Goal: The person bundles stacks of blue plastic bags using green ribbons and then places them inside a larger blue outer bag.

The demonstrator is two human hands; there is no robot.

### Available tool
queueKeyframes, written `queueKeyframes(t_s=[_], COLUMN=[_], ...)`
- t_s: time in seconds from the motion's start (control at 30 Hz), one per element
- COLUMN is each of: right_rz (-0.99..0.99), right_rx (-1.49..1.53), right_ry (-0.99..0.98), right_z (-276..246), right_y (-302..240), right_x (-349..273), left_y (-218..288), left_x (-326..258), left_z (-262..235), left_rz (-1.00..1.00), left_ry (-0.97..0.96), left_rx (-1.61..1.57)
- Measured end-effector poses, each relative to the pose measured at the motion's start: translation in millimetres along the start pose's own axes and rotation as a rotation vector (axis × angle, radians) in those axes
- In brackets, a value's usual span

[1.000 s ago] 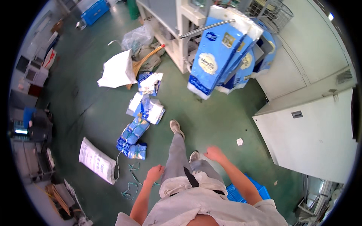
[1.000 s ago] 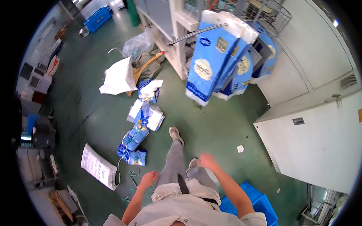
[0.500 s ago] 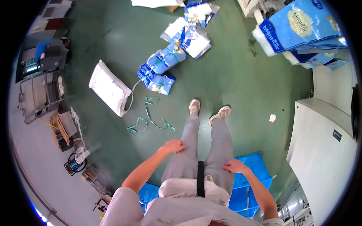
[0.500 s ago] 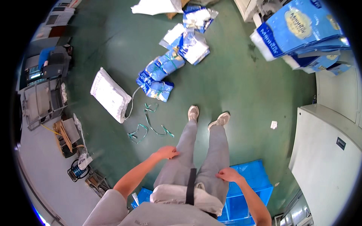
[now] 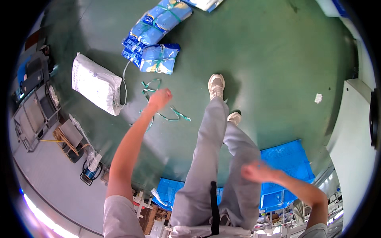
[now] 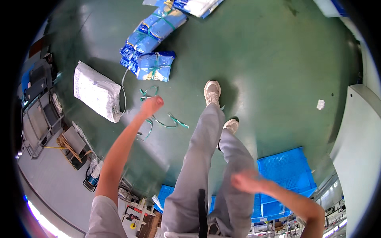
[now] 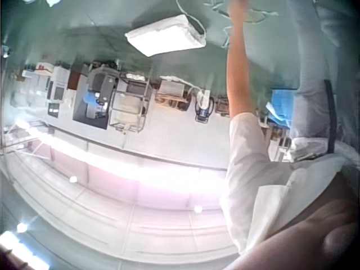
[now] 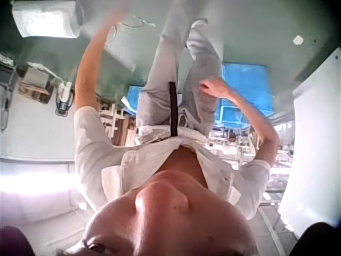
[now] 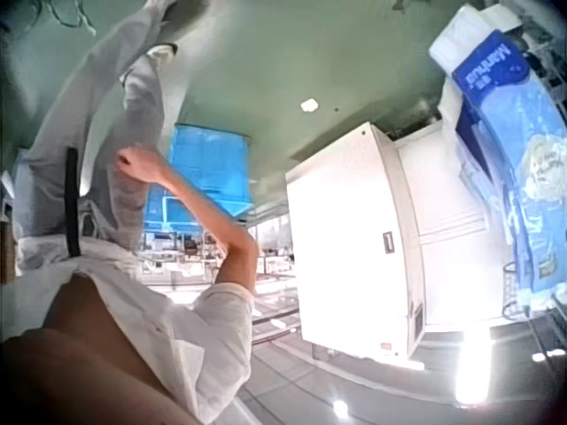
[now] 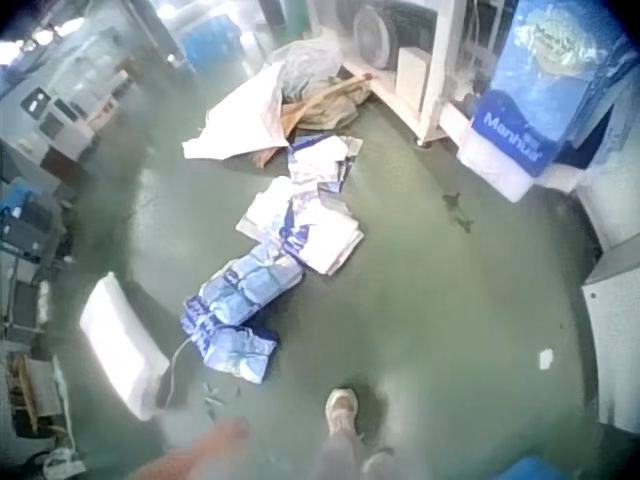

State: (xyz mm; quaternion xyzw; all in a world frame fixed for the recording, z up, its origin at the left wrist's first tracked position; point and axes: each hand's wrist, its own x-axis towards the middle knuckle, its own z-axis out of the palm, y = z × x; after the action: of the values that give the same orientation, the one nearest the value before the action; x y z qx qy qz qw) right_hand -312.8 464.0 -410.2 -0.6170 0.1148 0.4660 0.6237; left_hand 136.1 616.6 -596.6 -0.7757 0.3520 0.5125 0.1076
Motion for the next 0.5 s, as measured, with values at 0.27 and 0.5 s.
queueKeyframes(t_s=[0.27, 0.5], right_rz=[-0.069, -0.166], right_rx=[0.116, 0.124], right_ry=[0.954, 0.954], right_z=[-177, -187], right_y=[111, 190], right_x=[175, 269], left_y=[-120, -117], left_x=[181, 245], left_z=[44, 44], left_rz=[-0.201, -0.227], left_ry=[0.551, 0.882], left_rx=[-0.196, -0.524])
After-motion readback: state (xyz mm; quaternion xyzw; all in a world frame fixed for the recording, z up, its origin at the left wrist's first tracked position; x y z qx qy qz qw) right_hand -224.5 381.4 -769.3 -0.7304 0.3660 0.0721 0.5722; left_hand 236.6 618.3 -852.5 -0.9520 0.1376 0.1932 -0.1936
